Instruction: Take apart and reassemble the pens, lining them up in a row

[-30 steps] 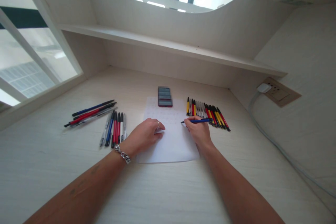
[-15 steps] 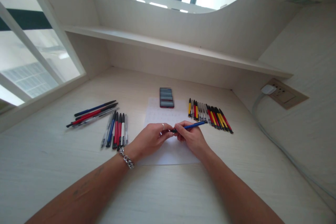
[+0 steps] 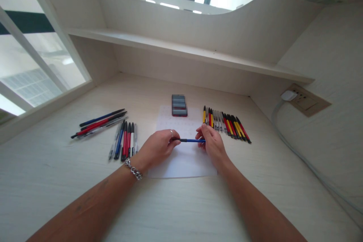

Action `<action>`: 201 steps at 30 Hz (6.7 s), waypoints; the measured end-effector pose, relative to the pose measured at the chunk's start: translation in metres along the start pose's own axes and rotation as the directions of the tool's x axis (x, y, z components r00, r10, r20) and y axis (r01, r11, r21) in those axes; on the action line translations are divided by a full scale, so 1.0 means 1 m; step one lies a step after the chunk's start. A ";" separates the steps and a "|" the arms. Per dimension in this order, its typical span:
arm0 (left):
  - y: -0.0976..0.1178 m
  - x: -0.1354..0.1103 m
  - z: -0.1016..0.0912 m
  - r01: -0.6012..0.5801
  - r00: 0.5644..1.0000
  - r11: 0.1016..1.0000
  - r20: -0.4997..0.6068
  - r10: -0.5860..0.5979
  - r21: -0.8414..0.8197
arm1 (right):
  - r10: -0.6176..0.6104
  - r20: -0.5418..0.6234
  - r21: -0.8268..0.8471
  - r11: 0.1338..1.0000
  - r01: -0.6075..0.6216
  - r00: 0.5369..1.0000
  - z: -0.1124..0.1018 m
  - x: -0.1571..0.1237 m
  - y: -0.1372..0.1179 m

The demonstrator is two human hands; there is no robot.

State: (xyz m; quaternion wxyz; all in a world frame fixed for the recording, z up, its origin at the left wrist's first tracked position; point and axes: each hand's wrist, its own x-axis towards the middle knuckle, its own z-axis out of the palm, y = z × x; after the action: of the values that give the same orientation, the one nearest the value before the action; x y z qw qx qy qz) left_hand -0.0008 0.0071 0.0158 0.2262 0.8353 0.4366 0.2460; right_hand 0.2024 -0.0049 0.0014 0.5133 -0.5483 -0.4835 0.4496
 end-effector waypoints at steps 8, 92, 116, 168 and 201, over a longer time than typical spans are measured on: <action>-0.016 0.004 -0.004 0.024 0.996 0.999 -0.083 -0.026 -0.032 | -0.019 0.240 -0.336 0.936 0.102 0.971 -0.014 0.001 -0.005; -0.106 -0.082 -0.114 0.671 0.741 0.581 -0.456 -0.494 0.461 | -0.339 0.353 -0.526 0.699 0.485 0.872 -0.006 -0.059 -0.010; -0.020 -0.010 -0.003 0.068 0.997 0.953 -0.053 -0.055 0.295 | -0.349 -0.056 -0.617 0.749 0.242 0.936 -0.049 -0.009 0.010; -0.003 -0.001 -0.009 -0.038 0.997 0.998 -0.061 0.036 -0.043 | -0.148 0.109 -0.231 0.958 0.170 0.983 0.010 -0.014 -0.003; -0.005 -0.011 -0.006 -0.031 0.998 0.998 -0.057 0.034 0.050 | -0.113 0.144 -0.248 0.958 0.147 0.983 0.006 -0.019 -0.006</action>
State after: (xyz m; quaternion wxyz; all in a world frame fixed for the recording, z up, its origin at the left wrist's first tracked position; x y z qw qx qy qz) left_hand -0.0127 0.0015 0.0155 0.1891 0.8400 0.4353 0.2629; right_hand 0.1936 -0.0234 0.0071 0.4340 -0.5474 -0.6048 0.3824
